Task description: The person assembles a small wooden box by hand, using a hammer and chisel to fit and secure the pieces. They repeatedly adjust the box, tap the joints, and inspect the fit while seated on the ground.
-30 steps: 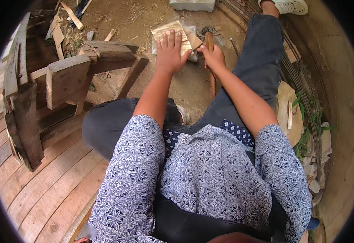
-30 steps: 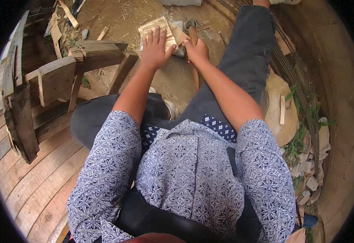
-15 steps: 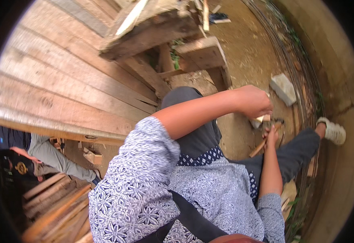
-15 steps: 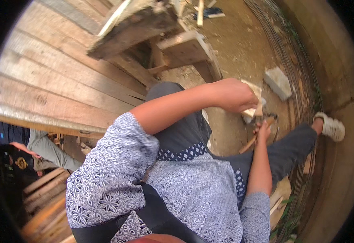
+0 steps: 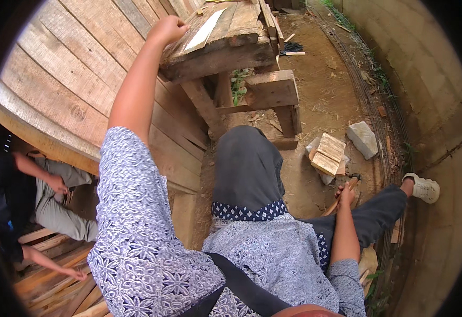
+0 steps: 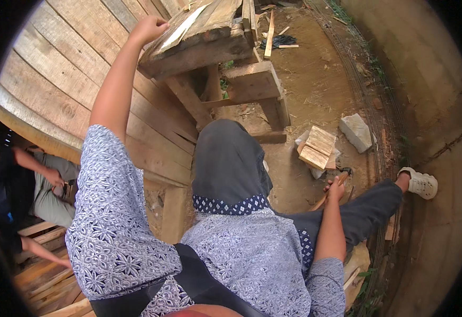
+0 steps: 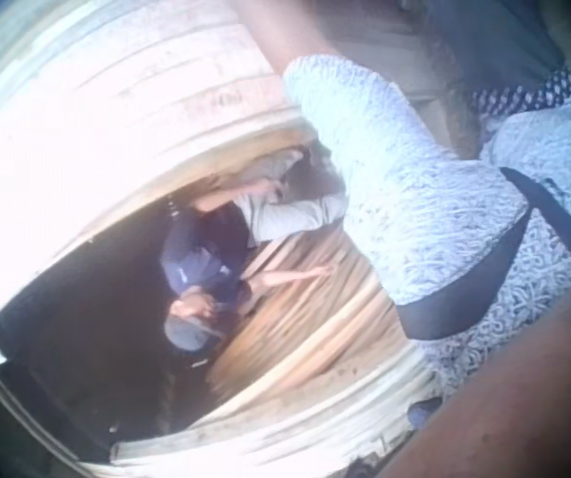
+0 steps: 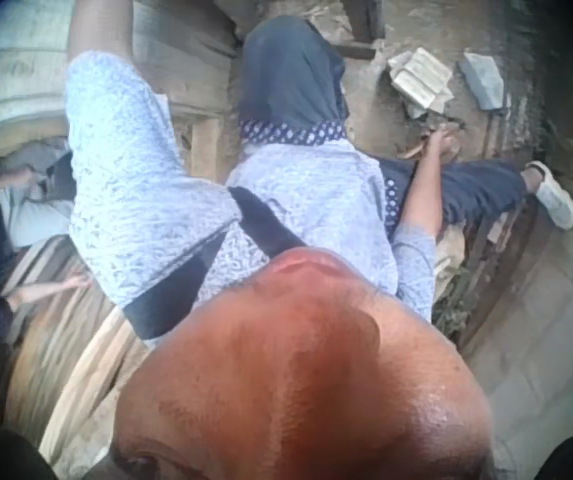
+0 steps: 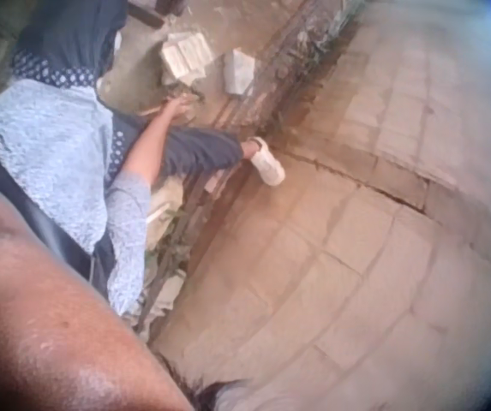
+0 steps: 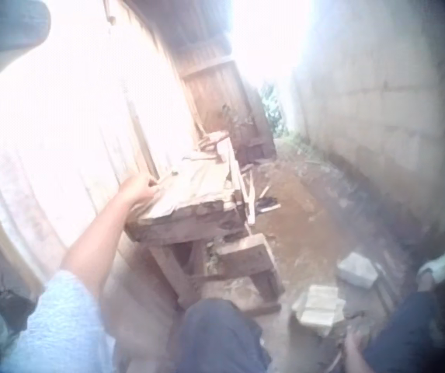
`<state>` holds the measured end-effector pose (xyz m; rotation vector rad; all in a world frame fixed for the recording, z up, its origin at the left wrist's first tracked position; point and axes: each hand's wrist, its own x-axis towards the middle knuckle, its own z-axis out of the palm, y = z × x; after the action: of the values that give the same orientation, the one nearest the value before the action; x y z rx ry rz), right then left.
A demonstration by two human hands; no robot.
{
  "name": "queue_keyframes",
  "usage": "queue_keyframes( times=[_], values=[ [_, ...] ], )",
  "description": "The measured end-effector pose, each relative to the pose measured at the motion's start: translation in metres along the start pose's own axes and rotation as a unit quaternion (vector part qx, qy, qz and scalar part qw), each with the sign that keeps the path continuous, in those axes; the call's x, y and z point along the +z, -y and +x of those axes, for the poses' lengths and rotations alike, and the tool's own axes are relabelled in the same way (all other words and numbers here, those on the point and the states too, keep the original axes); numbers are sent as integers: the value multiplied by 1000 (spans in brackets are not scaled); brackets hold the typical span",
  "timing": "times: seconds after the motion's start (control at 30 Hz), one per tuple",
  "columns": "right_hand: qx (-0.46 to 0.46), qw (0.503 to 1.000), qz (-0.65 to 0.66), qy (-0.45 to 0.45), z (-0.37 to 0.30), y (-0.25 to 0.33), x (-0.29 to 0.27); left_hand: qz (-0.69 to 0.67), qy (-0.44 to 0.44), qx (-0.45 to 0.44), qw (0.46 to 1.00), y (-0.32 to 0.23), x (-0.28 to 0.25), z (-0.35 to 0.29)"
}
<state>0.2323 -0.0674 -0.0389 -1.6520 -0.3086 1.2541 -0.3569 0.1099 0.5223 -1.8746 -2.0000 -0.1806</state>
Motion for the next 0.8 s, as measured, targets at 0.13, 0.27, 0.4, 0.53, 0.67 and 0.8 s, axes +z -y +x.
queue_keyframes(
  times=[0.13, 0.27, 0.4, 0.53, 0.67, 0.8],
  values=[
    [-6, 999, -37, -18, -16, 9, -3, 32, 45, -122, 991, -5, 31, 16],
    [-24, 999, -45, -15, -16, 8, -8, 23, 79, -173, 981, 7, 36, 32],
    [-6, 999, -30, -23, -11, 3, -3, 16, 142, -190, 971, 24, 36, 53],
    [-3, 999, -33, -32, -6, -3, -2, 17, 77, -175, 981, 11, 42, 55],
    [-4, 999, -43, -30, -4, -3, -6, 49, 83, -213, 972, -26, 22, 44],
    [3, 998, -59, -37, -8, -2, -5, 34, 83, -238, 967, -24, 24, 57]
  ],
)
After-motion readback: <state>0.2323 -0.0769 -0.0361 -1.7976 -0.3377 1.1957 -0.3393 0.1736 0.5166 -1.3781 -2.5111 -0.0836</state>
